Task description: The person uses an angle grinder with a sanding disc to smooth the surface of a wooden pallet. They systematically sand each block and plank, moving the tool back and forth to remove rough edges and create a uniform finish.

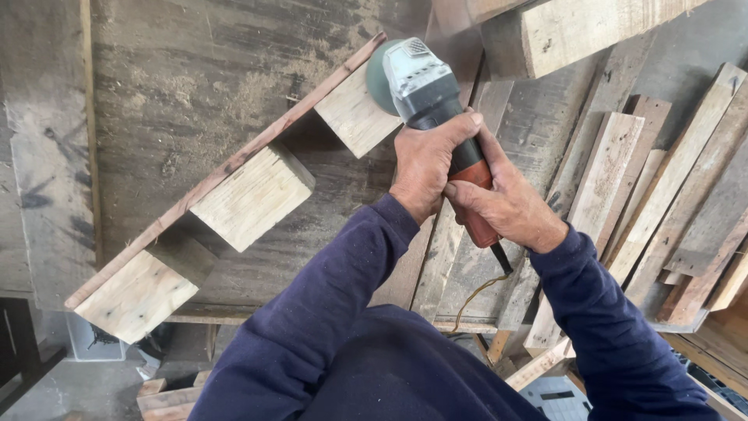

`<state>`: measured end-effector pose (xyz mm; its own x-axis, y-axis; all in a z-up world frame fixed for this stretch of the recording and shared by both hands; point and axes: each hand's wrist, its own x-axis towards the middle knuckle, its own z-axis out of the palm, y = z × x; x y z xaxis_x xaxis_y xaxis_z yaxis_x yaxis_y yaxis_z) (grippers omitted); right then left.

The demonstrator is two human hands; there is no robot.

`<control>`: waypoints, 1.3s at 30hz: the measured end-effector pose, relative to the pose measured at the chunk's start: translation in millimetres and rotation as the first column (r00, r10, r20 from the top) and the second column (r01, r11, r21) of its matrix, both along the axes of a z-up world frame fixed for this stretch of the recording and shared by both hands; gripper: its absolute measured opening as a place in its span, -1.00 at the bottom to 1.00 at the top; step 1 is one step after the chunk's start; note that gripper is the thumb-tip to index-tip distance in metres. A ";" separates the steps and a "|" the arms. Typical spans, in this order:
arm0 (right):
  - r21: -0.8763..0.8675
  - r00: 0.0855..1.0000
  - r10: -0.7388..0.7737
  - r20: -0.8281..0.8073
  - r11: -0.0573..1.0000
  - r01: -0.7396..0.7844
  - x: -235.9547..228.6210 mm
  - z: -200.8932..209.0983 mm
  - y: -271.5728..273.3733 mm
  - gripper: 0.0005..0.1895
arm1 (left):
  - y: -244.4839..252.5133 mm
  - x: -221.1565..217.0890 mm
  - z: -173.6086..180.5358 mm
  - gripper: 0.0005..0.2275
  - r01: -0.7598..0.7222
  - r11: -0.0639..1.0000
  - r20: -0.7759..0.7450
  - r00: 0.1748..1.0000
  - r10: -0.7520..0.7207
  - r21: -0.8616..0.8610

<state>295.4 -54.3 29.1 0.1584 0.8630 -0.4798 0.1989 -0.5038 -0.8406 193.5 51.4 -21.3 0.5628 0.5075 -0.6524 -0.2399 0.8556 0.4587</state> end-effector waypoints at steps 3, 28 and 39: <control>-0.038 0.998 -0.048 0.029 0.998 0.049 -8.0 2.4 -12.6 0.03 | -11.2 -3.8 1.3 -0.72 0.041 0.999 -0.056 0.998 -0.040 0.015; -0.387 0.892 -0.452 0.017 0.820 0.422 -53.9 10.6 -100.1 0.09 | -97.1 -18.4 -4.6 -0.66 0.361 0.931 -0.106 0.929 -0.355 0.047; 0.016 0.926 -0.377 -0.002 0.926 0.377 -94.3 -50.3 -166.6 -0.78 | -114.9 -84.1 22.8 -0.32 0.608 0.633 -0.392 0.794 -0.465 0.479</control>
<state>201.1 -220.9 -21.2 0.4737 0.7469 -0.4666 -0.0026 -0.5286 -0.8489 109.4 -63.6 1.5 0.7384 0.4631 -0.4902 0.3417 0.3698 0.8640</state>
